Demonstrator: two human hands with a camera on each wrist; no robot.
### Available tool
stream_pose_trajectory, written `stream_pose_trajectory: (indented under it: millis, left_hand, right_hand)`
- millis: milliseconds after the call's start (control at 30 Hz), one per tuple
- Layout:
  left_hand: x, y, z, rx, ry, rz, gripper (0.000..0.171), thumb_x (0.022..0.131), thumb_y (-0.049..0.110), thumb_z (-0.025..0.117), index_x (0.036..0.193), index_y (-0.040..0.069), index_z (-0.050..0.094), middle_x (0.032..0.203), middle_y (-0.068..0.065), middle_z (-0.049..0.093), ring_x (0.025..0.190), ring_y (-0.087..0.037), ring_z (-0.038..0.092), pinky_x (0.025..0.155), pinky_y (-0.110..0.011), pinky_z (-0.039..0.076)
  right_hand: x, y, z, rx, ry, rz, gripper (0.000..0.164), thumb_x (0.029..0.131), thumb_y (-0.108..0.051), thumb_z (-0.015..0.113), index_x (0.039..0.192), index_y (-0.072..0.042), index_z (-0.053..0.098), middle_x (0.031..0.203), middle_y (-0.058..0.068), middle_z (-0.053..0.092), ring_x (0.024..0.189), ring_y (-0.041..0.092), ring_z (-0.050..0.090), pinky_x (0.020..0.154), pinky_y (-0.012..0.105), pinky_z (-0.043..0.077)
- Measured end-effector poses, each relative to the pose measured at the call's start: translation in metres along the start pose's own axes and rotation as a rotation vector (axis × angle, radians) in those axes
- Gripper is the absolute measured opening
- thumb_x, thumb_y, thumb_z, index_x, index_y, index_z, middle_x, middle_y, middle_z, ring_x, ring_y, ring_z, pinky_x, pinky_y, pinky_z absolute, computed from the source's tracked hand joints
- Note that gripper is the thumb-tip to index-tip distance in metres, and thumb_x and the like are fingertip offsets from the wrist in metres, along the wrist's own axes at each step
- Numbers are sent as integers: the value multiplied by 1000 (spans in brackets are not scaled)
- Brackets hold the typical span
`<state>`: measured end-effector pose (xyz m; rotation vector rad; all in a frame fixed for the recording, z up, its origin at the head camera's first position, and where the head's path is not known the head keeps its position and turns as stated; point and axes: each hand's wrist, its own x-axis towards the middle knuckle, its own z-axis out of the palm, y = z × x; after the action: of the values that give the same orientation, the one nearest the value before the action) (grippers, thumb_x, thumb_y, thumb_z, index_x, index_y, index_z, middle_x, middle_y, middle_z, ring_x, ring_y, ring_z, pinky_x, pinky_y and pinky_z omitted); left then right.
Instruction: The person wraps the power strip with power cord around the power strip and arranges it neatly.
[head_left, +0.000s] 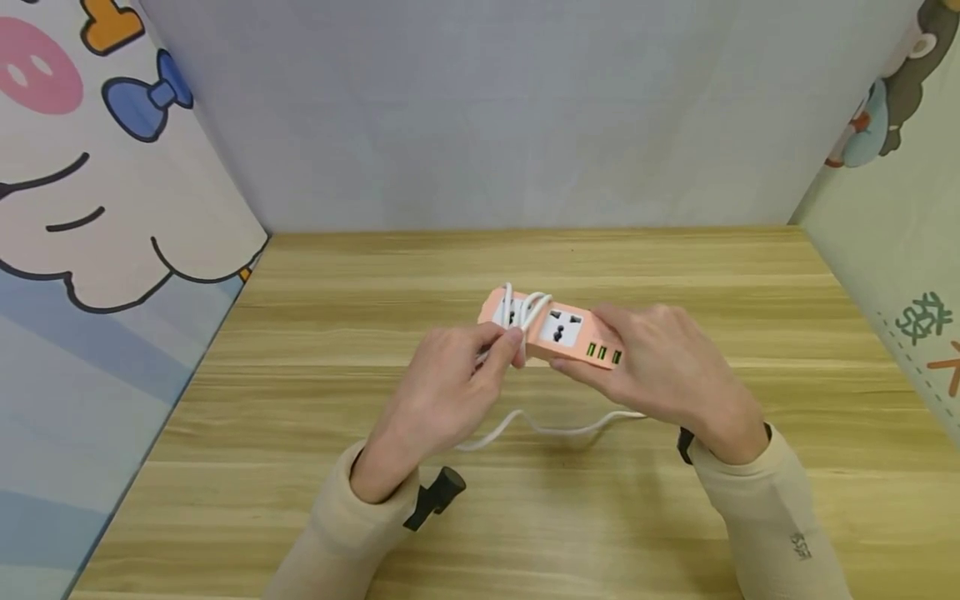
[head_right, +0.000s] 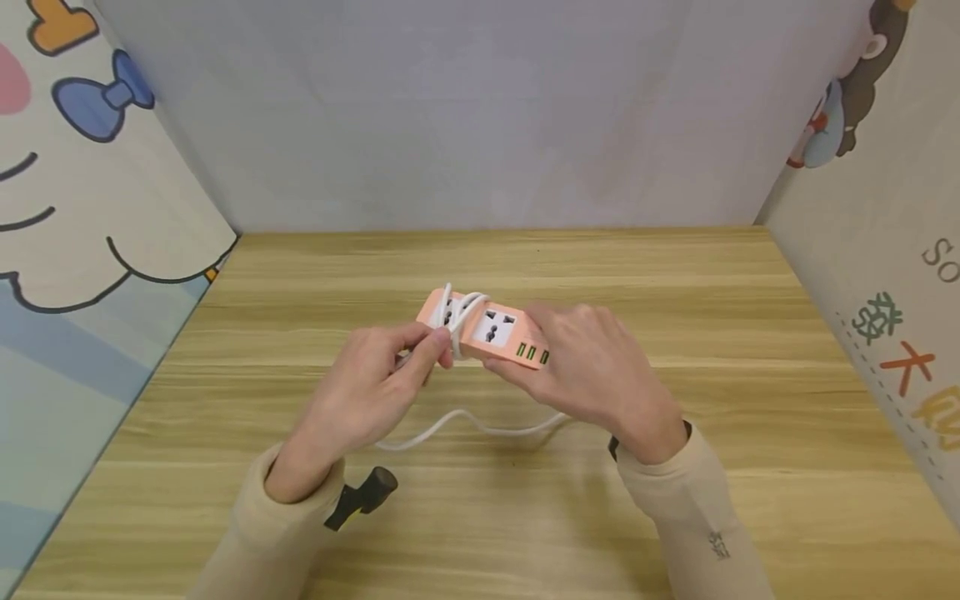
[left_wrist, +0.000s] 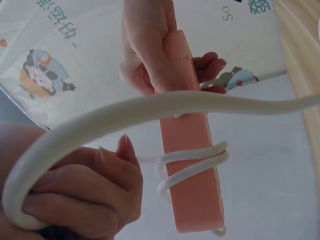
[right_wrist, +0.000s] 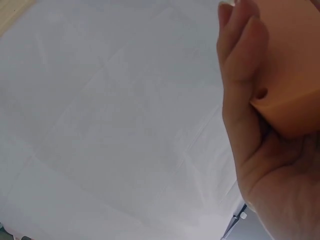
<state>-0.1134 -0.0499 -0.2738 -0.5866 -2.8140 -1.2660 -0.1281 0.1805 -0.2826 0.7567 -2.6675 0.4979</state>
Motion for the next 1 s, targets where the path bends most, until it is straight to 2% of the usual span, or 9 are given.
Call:
stream_pose_trajectory:
  millis: [267,400,567,667,800,1000]
  left_hand:
    - [-2,2,-4,-25,-2,-2,36,109,26,45,90,13,73,54,3,42,47,-12,38,52,-28,35]
    - [-3,4,-6,-44,-15,-22,39,110,27,42,93,12,74,53,3,41,45,-12,36,50,-29,35]
    - [-3,6,-8,-64,-30,-25,39,110,26,41,96,11,74,51,3,39,42,-12,33,49,-29,35]
    - [-4,6,-8,-80,-30,-14,36,109,25,42,98,12,74,52,3,40,43,-10,33,48,-29,34]
    - [-4,6,-8,-108,-20,-7,34,109,25,44,100,13,74,57,2,46,45,-10,35,47,-27,33]
    - [-5,8,-9,-144,-16,-5,33,109,23,44,103,14,74,65,1,54,47,-12,37,46,-27,33]
  right_hand:
    - [1,0,0,24,75,-34,35,84,-40,81,77,-15,58,54,-8,43,45,3,35,45,21,32]
    - [4,1,0,31,128,-59,32,82,-39,82,87,-11,67,55,-8,48,45,2,37,45,21,33]
    - [6,1,0,33,168,-67,37,81,-38,83,99,-8,72,57,-7,54,46,2,40,45,21,35]
    - [6,0,1,25,184,-50,39,81,-38,83,96,-5,71,58,-5,54,46,4,41,45,22,35]
    - [6,-2,3,19,258,-9,42,80,-36,84,96,0,68,59,0,55,47,8,41,46,25,35]
    - [7,-4,4,12,326,22,40,81,-37,82,79,-4,59,54,0,46,45,11,35,45,26,30]
